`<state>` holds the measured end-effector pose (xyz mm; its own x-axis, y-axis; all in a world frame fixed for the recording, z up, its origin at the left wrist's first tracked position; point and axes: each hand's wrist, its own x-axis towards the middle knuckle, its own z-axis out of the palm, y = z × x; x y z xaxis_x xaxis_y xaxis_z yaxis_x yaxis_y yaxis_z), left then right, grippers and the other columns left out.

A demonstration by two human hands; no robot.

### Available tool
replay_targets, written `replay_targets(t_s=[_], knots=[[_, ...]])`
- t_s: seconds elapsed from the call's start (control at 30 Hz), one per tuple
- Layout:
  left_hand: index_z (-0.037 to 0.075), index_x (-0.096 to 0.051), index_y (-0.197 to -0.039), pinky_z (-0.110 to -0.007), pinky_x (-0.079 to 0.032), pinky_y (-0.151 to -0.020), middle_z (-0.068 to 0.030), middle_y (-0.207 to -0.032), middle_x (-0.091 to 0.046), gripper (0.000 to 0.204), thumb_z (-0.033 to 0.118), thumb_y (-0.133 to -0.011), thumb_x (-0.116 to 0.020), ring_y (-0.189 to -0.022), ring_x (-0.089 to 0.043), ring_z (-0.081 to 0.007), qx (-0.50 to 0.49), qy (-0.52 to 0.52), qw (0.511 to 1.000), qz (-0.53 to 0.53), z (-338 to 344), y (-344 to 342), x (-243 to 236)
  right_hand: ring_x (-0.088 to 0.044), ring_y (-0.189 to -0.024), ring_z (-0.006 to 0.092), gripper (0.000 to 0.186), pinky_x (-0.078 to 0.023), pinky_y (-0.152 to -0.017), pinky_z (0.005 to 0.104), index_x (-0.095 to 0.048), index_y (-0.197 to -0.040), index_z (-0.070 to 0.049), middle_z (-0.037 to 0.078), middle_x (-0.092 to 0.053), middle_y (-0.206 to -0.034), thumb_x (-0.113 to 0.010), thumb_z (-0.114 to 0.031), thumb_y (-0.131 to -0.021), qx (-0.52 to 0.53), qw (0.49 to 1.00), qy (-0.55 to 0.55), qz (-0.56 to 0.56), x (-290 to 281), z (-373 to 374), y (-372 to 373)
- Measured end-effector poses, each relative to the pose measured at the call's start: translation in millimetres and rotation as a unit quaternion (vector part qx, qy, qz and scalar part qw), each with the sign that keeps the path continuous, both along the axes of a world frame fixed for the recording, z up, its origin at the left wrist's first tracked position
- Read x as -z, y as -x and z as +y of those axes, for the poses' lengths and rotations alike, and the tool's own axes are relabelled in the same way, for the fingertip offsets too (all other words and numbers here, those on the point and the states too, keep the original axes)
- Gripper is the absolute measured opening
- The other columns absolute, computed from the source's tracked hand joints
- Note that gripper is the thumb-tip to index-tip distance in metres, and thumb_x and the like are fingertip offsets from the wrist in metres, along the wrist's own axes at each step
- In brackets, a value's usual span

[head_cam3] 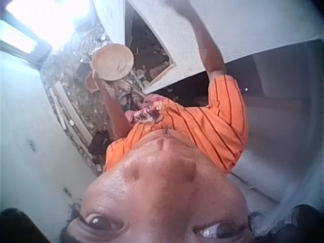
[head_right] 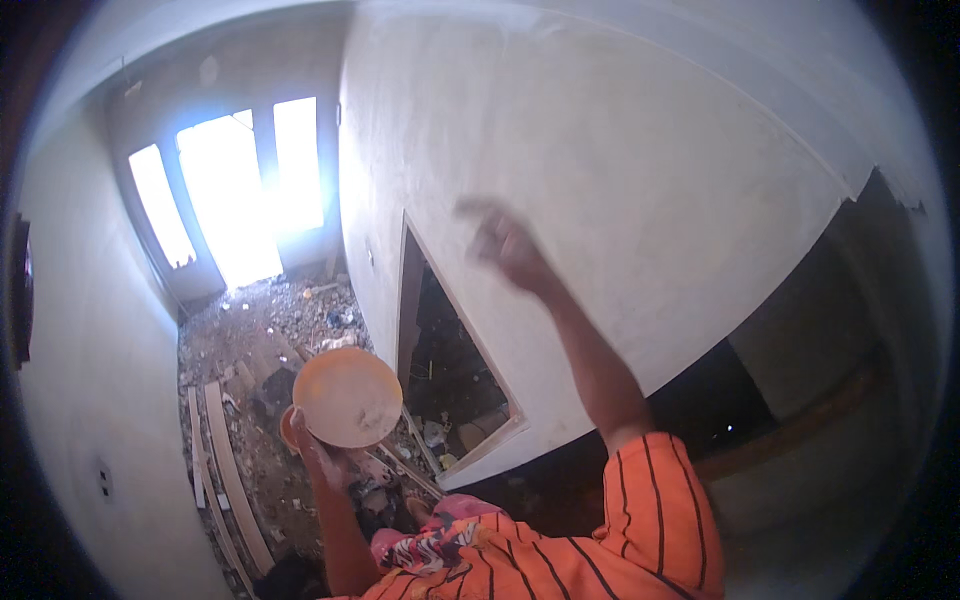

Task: The person scoops plaster from a bowl using a trowel and applies it to the upper wall and ceiling areas. The person repeatedly smooths the plaster along the wall-ceiling junction and corners while standing on a scaffold.

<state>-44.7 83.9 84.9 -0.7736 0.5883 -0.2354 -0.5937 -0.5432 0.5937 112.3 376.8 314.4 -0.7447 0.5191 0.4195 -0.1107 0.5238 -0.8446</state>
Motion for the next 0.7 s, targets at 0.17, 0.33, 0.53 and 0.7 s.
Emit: replay_targets(t_s=[0.17, 0.33, 0.53, 0.7], knots=[[0.012, -0.038, -0.141, -0.044, -0.043, -0.101, -0.0105, -0.132, -0.047, 0.062, 0.048, -0.093, -0.054, -0.122, -0.048, -0.0268, 0.04, -0.084, 0.996, -0.014, -9, 2, 0, -0.044, -0.06, 0.0057, 0.083, -0.039, -0.055, 0.022, -0.021, -0.149, -0.005, -0.003, -0.05, -0.071, -0.063, -0.011, -0.078, 0.088, 0.877, -0.184, 0.434, -141, 3, 16], [0.008, -0.035, -0.143, -0.047, -0.039, -0.106, -0.0141, -0.139, -0.043, 0.069, 0.053, -0.094, -0.049, -0.128, -0.044, -0.0293, 0.07, -0.061, 0.996, 0.016, -9, 11, 2, -0.044, -0.062, 0.008, 0.093, -0.042, -0.061, 0.0217, -0.006, -0.152, -0.007, 0.002, -0.05, -0.075, -0.061, 0.003, -0.077, 0.315, 0.752, -0.329, 0.476, -197, -39, 0], [0.005, -0.033, -0.144, -0.045, -0.036, -0.108, -0.0143, -0.14, -0.042, 0.069, 0.051, -0.095, -0.048, -0.129, -0.043, -0.0297, 0.088, -0.075, 0.993, 0.03, -9, 19, 27, -0.059, -0.072, 0.0211, 0.098, -0.05, -0.075, 0.0351, 0.002, -0.153, -0.007, 0.008, -0.061, -0.082, -0.064, -0.01, -0.081, 0.469, 0.724, -0.392, 0.32, -219, -43, 16], [0.005, -0.032, -0.144, -0.043, -0.035, -0.108, -0.0141, -0.142, -0.042, 0.068, 0.051, -0.096, -0.046, -0.13, -0.042, -0.0284, 0.07, -0.056, 0.989, 0.117, -13, 14, 30, -0.066, -0.084, 0.0418, 0.099, -0.049, -0.084, 0.0523, 0.008, -0.149, 0.001, 0.023, -0.069, -0.089, -0.058, -0.024, -0.081, 0.601, 0.719, -0.33, 0.118, -240, -25, 58]])
